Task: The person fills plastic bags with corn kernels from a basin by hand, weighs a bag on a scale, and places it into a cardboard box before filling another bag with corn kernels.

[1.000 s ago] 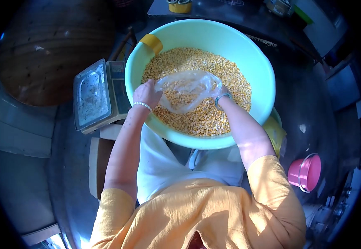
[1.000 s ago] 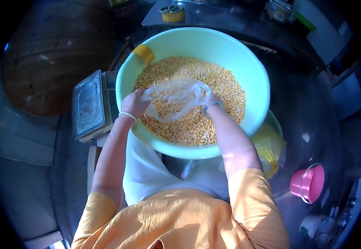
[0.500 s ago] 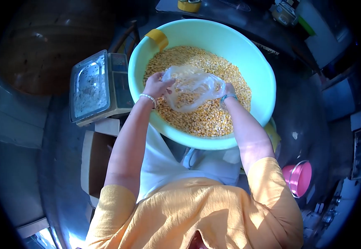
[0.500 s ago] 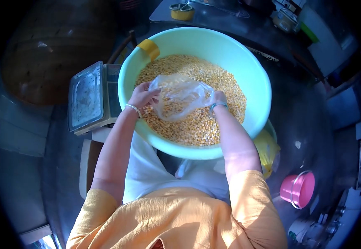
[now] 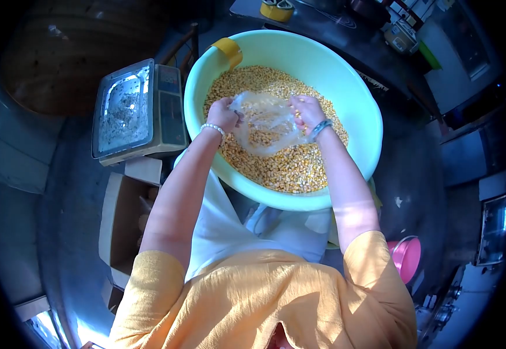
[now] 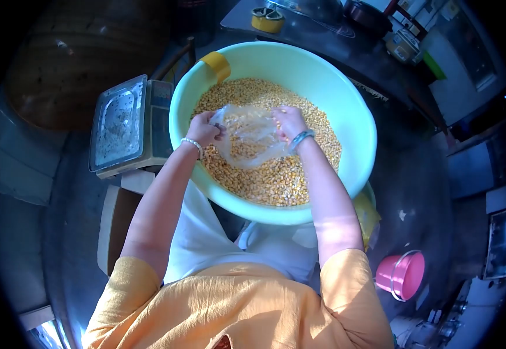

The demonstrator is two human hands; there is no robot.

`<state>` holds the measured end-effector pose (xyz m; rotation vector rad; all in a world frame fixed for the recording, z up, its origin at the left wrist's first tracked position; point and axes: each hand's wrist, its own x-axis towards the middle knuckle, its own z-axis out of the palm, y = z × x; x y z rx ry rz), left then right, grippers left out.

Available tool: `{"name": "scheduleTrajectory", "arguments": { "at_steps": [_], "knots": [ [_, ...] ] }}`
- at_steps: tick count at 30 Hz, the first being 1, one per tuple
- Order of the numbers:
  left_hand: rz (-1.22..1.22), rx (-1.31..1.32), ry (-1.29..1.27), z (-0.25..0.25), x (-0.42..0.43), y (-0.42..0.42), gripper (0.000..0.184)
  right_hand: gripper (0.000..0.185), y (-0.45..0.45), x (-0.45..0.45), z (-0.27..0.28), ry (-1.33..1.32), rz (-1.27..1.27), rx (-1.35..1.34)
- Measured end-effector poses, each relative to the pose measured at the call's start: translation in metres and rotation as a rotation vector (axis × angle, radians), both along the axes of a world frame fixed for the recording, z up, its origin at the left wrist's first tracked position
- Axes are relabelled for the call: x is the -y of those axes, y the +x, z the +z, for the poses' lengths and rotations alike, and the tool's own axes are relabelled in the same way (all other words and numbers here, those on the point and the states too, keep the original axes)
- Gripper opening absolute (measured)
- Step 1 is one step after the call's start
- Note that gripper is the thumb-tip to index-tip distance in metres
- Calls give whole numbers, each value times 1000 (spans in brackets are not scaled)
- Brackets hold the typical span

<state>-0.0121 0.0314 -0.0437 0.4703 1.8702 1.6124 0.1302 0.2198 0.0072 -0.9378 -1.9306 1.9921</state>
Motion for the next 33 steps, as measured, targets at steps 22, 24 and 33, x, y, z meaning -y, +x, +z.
{"name": "scheduleTrajectory", "arguments": {
  "at_steps": [22,24,33],
  "knots": [
    [73,-81,-113,13,2,8,40,22,-50,39,-30,933,264,268],
    [58,-103,-107,8,2,5,37,22,-40,53,-20,1006,260,118],
    [17,-241,-173,7,1,4,44,35,-13,133,-7,1210,775,281]
  ]
}}
